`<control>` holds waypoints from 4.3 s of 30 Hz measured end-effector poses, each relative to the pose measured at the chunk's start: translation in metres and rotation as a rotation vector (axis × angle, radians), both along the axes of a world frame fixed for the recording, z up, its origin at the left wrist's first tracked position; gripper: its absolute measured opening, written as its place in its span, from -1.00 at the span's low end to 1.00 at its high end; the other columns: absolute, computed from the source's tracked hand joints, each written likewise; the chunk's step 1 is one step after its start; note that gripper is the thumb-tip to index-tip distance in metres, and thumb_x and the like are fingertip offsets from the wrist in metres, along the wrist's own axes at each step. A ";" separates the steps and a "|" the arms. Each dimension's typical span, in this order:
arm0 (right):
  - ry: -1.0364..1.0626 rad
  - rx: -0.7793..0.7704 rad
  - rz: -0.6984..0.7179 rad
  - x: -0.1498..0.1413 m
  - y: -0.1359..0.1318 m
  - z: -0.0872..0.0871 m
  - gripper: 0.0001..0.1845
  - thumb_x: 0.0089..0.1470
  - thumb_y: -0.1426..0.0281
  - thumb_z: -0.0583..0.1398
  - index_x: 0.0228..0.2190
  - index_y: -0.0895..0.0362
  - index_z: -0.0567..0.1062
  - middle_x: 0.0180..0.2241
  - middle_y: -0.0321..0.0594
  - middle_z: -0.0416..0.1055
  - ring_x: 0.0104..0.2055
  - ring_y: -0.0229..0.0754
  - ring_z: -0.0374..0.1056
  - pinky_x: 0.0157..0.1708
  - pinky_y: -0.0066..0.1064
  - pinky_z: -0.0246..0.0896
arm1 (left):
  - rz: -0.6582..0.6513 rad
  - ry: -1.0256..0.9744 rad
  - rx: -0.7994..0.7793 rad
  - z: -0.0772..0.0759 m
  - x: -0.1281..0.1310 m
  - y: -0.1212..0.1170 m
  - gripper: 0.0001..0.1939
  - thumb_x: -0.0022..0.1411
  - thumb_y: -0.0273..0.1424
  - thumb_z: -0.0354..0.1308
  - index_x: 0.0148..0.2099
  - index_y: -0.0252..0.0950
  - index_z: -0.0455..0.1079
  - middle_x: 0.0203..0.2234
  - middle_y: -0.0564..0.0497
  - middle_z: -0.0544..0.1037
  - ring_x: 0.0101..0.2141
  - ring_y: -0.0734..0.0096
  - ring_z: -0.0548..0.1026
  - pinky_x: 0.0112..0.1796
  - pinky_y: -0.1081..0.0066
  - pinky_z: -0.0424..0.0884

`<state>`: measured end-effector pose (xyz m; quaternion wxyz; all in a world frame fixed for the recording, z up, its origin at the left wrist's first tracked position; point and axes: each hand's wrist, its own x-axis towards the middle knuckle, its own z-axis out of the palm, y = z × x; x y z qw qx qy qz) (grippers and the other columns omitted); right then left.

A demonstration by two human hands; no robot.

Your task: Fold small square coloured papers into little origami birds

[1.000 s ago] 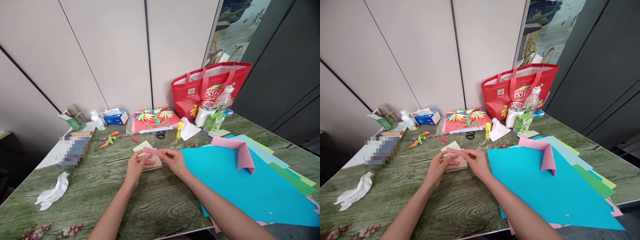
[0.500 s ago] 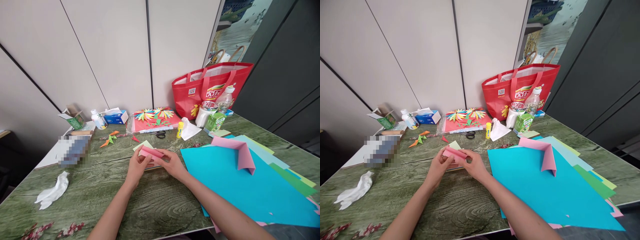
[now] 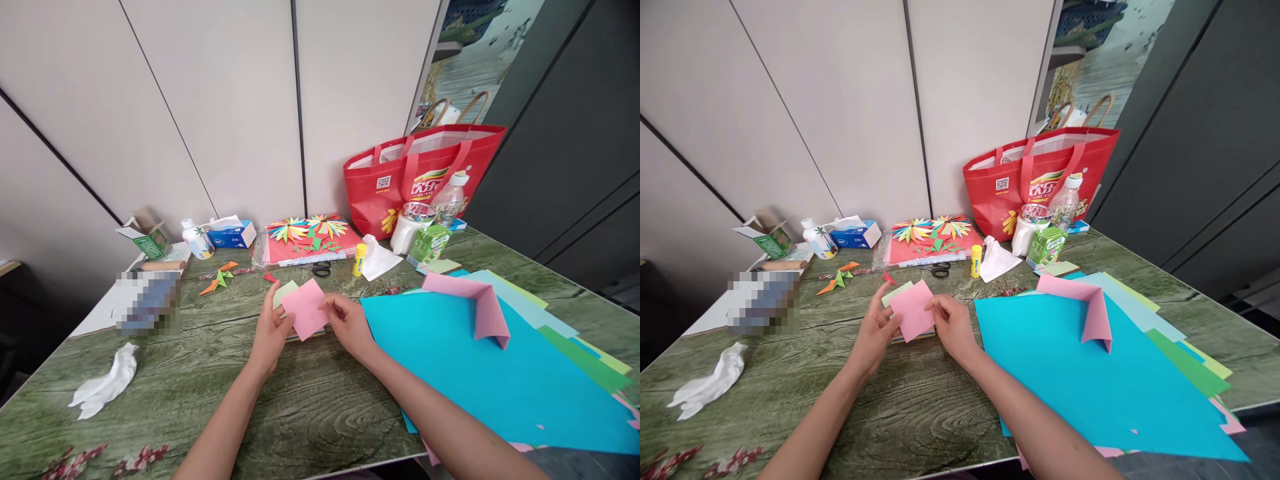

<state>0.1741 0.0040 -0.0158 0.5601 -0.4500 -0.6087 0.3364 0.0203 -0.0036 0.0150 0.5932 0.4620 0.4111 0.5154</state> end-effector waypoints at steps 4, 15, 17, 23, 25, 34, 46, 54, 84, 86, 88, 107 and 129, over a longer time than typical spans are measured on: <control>0.070 -0.020 -0.016 0.003 0.005 -0.002 -0.80 -0.07 0.44 0.06 -0.42 0.11 0.49 -0.37 -0.21 0.43 -0.31 -0.17 0.33 -0.37 -0.39 0.21 | 0.014 0.069 0.041 -0.003 -0.002 0.003 -0.58 -0.02 -0.42 0.11 -0.03 -0.23 0.32 -0.14 -0.06 0.44 -0.34 0.37 0.46 -0.33 0.38 0.42; 0.148 -0.092 -0.004 0.006 0.008 0.002 -0.81 -0.14 0.41 0.15 -0.40 0.12 0.51 -0.35 -0.21 0.43 -0.35 -0.19 0.32 -0.39 -0.39 0.22 | -0.141 0.360 0.194 0.002 0.001 -0.001 -0.73 -0.11 -0.55 0.09 -0.33 -0.22 0.51 -0.32 -0.03 0.44 -0.25 0.33 0.40 -0.24 0.41 0.34; 0.143 -0.106 -0.005 0.006 0.008 0.001 -0.81 -0.14 0.40 0.15 -0.41 0.12 0.52 -0.37 -0.21 0.44 -0.38 -0.20 0.32 -0.42 -0.40 0.21 | -0.130 0.373 0.187 0.004 0.001 -0.001 -0.78 -0.13 -0.53 0.15 -0.38 -0.23 0.52 -0.33 -0.03 0.44 -0.27 0.31 0.40 -0.28 0.42 0.34; 0.159 -0.155 -0.003 0.005 0.005 0.003 -0.78 -0.14 0.36 0.14 -0.39 0.13 0.51 -0.41 -0.21 0.48 -0.44 -0.20 0.32 -0.48 -0.39 0.22 | -0.045 0.378 0.206 0.006 0.001 0.000 -0.97 -0.17 -0.44 0.25 -0.54 -0.26 0.52 -0.49 -0.02 0.50 -0.41 0.34 0.41 -0.35 0.43 0.34; 0.161 -0.144 0.027 0.003 0.003 0.006 -0.78 -0.13 0.35 0.15 -0.39 0.12 0.52 -0.40 -0.22 0.48 -0.40 -0.17 0.34 -0.45 -0.37 0.25 | 0.015 0.330 0.149 0.005 0.001 0.000 -0.89 -0.19 -0.43 0.28 -0.47 -0.28 0.52 -0.54 0.00 0.51 -0.47 0.37 0.42 -0.38 0.42 0.35; 0.233 -0.168 0.168 -0.003 -0.003 0.009 -0.74 -0.20 0.35 0.22 -0.35 0.11 0.39 -0.40 -0.27 0.43 -0.35 -0.19 0.36 -0.39 -0.39 0.27 | 0.071 0.024 0.004 0.001 0.002 0.002 -0.16 -0.24 -0.47 0.32 0.13 -0.27 0.08 -0.46 0.02 0.56 -0.48 0.38 0.48 -0.39 0.31 0.45; 0.287 -0.185 0.153 -0.008 -0.005 0.007 -0.44 -0.34 0.44 0.32 -0.27 0.09 0.18 -0.34 -0.24 0.40 -0.32 -0.19 0.35 -0.39 -0.42 0.26 | 0.015 0.059 -0.016 -0.003 0.002 -0.001 -0.70 -0.18 -0.41 0.30 -0.30 -0.37 0.46 -0.48 -0.02 0.57 -0.50 0.41 0.49 -0.39 0.42 0.43; 0.367 -0.219 0.191 -0.007 -0.006 0.009 -0.18 -0.35 0.47 0.32 -0.04 0.05 0.06 -0.28 -0.22 0.42 -0.28 -0.14 0.39 -0.32 -0.35 0.30 | 0.030 0.086 -0.066 -0.004 0.001 0.001 -0.71 -0.16 -0.37 0.29 -0.32 -0.39 0.47 -0.53 -0.03 0.57 -0.52 0.41 0.49 -0.37 0.40 0.42; 0.204 -0.202 0.244 -0.005 -0.005 0.012 -0.46 -0.29 0.42 0.28 -0.18 0.14 0.30 -0.30 -0.21 0.44 -0.29 -0.15 0.35 -0.32 -0.35 0.27 | 0.032 0.067 -0.033 -0.006 0.002 0.001 -0.74 -0.13 -0.37 0.27 -0.32 -0.39 0.48 -0.51 -0.02 0.57 -0.53 0.39 0.48 -0.38 0.38 0.41; 0.206 -0.204 0.246 -0.006 -0.005 0.012 -0.46 -0.29 0.45 0.28 -0.18 0.14 0.30 -0.30 -0.21 0.44 -0.29 -0.15 0.35 -0.32 -0.35 0.27 | 0.043 0.080 -0.036 -0.006 0.002 0.001 -0.74 -0.15 -0.37 0.28 -0.33 -0.39 0.48 -0.53 -0.01 0.57 -0.53 0.39 0.48 -0.39 0.39 0.41; 0.209 -0.203 0.245 -0.006 -0.005 0.011 -0.46 -0.29 0.47 0.27 -0.17 0.14 0.30 -0.30 -0.22 0.44 -0.29 -0.16 0.36 -0.32 -0.35 0.28 | 0.052 0.088 -0.034 -0.007 0.002 0.001 -0.74 -0.15 -0.38 0.29 -0.33 -0.38 0.48 -0.54 0.00 0.57 -0.54 0.40 0.48 -0.40 0.40 0.41; 0.218 -0.268 0.248 -0.006 -0.003 0.009 -0.56 -0.30 0.44 0.27 -0.27 0.15 0.33 -0.38 -0.27 0.44 -0.34 -0.19 0.35 -0.35 -0.37 0.27 | 0.039 0.007 -0.048 -0.007 0.004 -0.001 -0.73 -0.17 -0.42 0.29 -0.32 -0.38 0.49 -0.46 -0.04 0.59 -0.49 0.33 0.50 -0.34 0.33 0.42; -0.072 -0.165 -0.005 -0.012 -0.012 0.008 -0.62 -0.26 0.40 0.22 -0.29 0.18 0.37 -0.37 -0.21 0.41 -0.37 -0.16 0.30 -0.37 -0.36 0.22 | 0.099 -0.003 -0.036 -0.010 0.013 -0.008 -0.73 -0.18 -0.39 0.30 -0.34 -0.39 0.49 -0.49 -0.05 0.59 -0.46 0.30 0.51 -0.32 0.34 0.41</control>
